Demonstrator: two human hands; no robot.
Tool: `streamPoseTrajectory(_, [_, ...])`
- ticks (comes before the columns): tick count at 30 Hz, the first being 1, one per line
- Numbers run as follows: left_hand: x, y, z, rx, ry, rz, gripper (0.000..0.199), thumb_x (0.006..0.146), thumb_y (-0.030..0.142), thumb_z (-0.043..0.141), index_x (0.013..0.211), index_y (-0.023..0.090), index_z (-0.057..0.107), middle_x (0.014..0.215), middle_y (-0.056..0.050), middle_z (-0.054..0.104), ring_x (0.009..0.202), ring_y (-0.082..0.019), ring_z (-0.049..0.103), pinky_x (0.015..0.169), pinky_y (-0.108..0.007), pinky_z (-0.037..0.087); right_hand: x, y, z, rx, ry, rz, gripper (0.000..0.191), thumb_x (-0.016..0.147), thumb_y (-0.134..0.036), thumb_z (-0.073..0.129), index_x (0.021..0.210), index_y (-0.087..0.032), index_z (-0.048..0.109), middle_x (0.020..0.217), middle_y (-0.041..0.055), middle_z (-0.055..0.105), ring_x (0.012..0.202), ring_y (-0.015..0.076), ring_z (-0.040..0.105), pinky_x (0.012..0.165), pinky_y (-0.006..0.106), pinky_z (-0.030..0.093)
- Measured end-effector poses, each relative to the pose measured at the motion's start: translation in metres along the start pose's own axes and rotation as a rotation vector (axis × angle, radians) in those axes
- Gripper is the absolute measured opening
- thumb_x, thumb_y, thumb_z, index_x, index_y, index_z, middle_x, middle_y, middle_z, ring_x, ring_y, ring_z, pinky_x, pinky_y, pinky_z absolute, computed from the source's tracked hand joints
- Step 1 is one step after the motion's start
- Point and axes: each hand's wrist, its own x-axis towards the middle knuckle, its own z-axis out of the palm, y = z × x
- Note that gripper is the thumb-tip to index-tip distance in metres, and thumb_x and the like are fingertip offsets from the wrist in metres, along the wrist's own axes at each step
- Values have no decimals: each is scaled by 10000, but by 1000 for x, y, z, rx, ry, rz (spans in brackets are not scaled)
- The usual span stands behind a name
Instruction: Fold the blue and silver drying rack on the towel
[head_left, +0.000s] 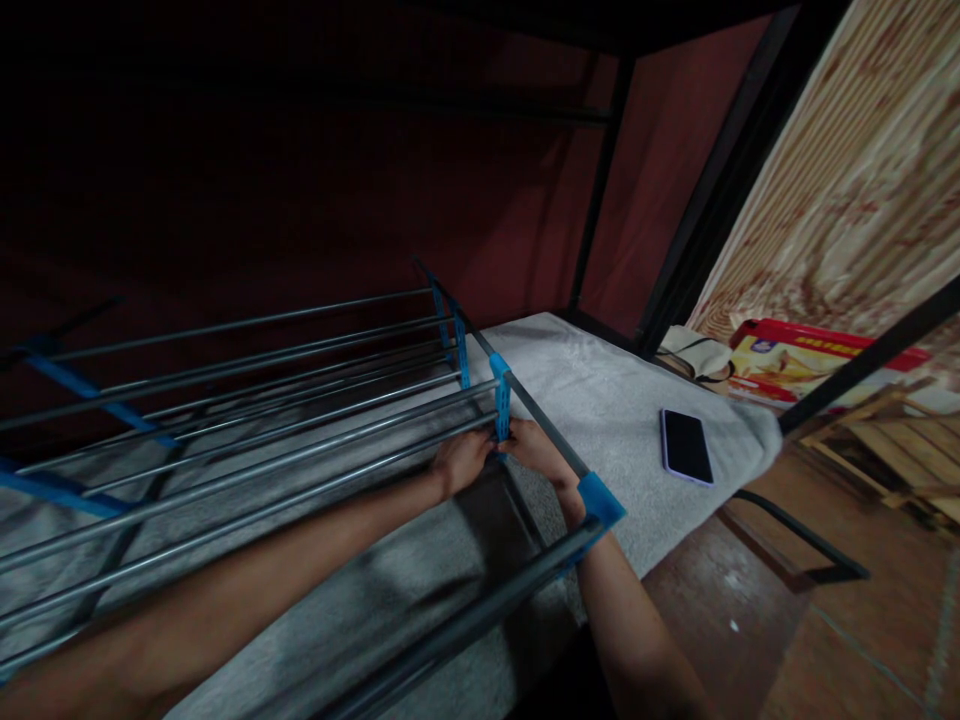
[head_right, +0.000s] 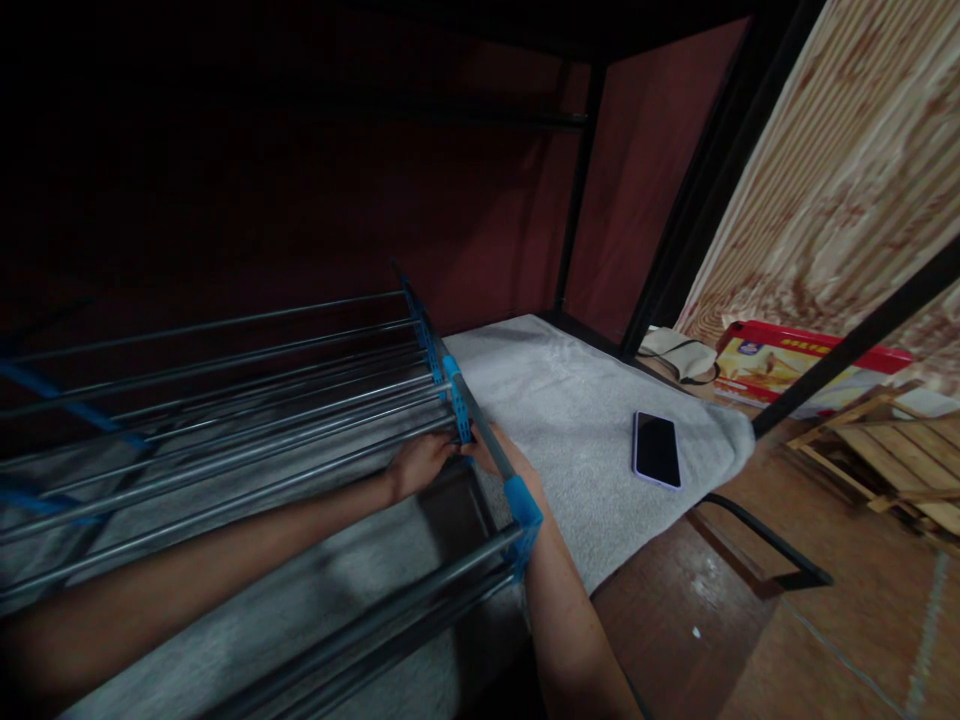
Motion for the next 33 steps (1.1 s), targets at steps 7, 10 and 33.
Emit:
streamPoseTrajectory(7, [-2, 2, 0, -45, 9, -13, 341, 984, 298, 414, 1138, 217, 706, 1176, -93, 744, 1120, -264, 685, 954, -349, 512, 3, 7, 6, -30, 12, -19, 106, 834, -117, 604, 870, -174, 687, 921, 78, 736, 882, 218, 670, 839, 320, 510])
streamPoseTrajectory(10, [-1, 2, 1, -66, 21, -13, 354, 983, 295, 411, 1172, 217, 699, 1212, -99, 733, 1157, -274, 671, 982, -365, 504, 4, 8, 7, -50, 14, -23, 126, 841, -124, 600, 897, -180, 697, 952, 90, 739, 916, 229, 674, 841, 318, 510])
streamPoseTrajectory(33, [8, -3, 9, -161, 86, 80, 471, 927, 150, 454, 1397, 150, 470, 1379, -171, 627, 1283, -290, 598, 1093, -451, 473, 7, 18, 13, -90, -15, -83, 184, 882, -129, 514, 960, -165, 677, 1013, 104, 734, 1002, 248, 684, 905, 333, 505])
